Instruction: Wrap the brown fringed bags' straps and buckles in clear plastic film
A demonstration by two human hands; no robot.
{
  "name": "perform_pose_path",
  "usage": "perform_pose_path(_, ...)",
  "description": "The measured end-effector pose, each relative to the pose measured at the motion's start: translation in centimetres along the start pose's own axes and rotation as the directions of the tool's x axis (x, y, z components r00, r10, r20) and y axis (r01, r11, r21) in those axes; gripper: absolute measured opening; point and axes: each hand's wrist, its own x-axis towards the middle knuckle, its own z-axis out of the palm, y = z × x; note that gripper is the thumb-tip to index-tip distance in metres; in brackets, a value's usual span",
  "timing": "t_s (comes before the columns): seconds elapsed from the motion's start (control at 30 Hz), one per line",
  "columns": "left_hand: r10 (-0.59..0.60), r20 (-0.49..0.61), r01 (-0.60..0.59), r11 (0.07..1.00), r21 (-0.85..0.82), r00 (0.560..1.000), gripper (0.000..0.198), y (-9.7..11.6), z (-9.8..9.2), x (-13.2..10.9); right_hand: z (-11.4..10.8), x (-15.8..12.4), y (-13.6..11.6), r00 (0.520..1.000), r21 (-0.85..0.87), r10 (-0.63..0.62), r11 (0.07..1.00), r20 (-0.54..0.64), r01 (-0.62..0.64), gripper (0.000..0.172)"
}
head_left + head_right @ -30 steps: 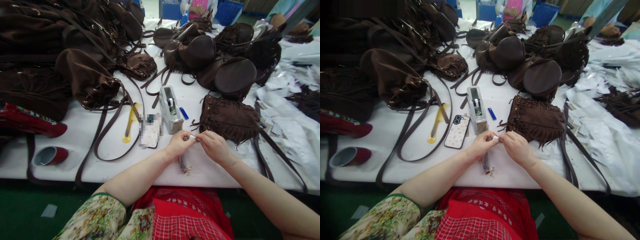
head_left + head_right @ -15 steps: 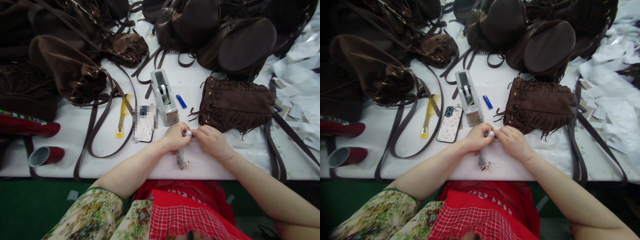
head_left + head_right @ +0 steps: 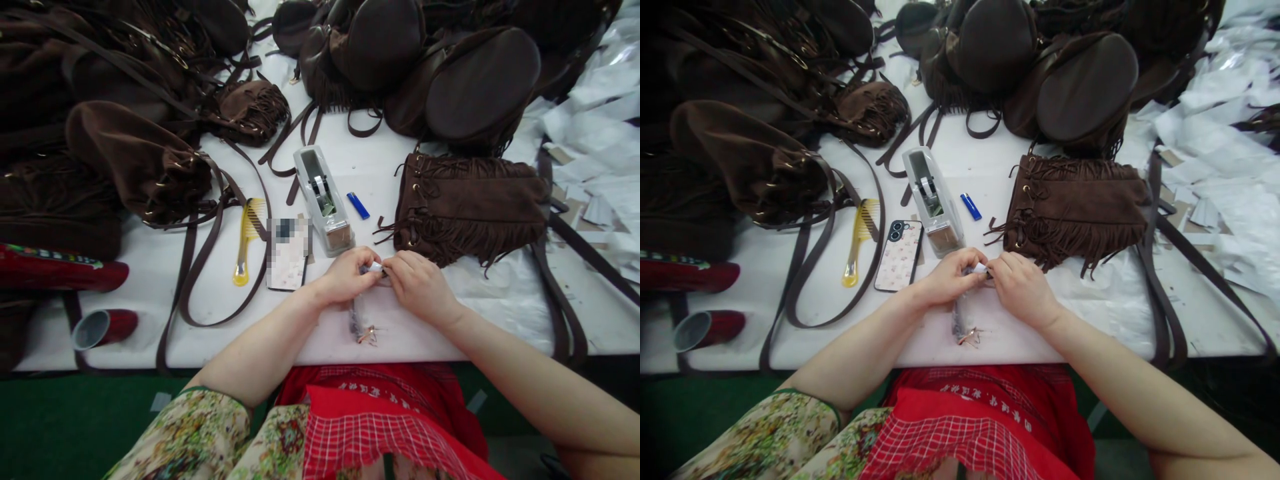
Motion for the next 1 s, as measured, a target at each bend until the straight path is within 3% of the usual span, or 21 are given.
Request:
perform_pose_path(0.1, 0.028, 0.064, -0.02, 0.991, -0.134, 0.998, 0.014, 0.1, 0.0, 0.0, -0.1, 0.1, 0.8, 0.997, 0.113, 0.073, 0.991, -0.022, -0.07, 0.021)
perform_pose_path(0.2, 0.017, 0.057, -0.004, 0.976, -0.219, 0.998, 0.013, 0.3, 0.0, -0.1, -0.3, 0.3, 1.5, 0.994, 0.249, 0.092, 0.965, -0.053, -0.076, 0.02)
perform_pose_path(0.43, -0.056, -0.121, 0.028, 0.976, -0.217, 0.991, 0.015, 0.8, 0.7, -0.4, -0.4, 0.3, 1.7, 0.989, 0.344, 0.127, 0.934, -0.077, -0.093, 0.015)
perform_pose_path(0.6, 0.009, -0.111, -0.029, 0.984, -0.175, 0.994, 0.01, 1.0, 0.6, -0.4, -1.4, 0.4, 1.8, 0.997, 0.416, 0.064, 0.908, -0.035, -0.044, 0.015)
perform_pose_path(0.77, 0.038, -0.058, -0.043, 0.995, -0.093, 0.998, 0.006, 0.9, 0.6, -0.2, -2.0, 0.2, 1.5, 1.0, 0.393, 0.002, 0.92, 0.011, -0.006, 0.025)
perform_pose_path(0.9, 0.106, -0.051, -0.104, 0.994, 0.03, 0.993, 0.007, 0.7, 1.0, -0.2, -1.9, 0.0, 1.5, 0.997, 0.316, -0.052, 0.948, 0.05, 0.033, 0.025)
perform_pose_path(1.0, 0.086, -0.03, -0.083, 0.99, 0.111, 0.996, 0.008, 0.7, 1.1, -0.2, -1.6, -0.1, 1.5, 0.993, 0.235, -0.091, 0.969, 0.07, 0.072, 0.025)
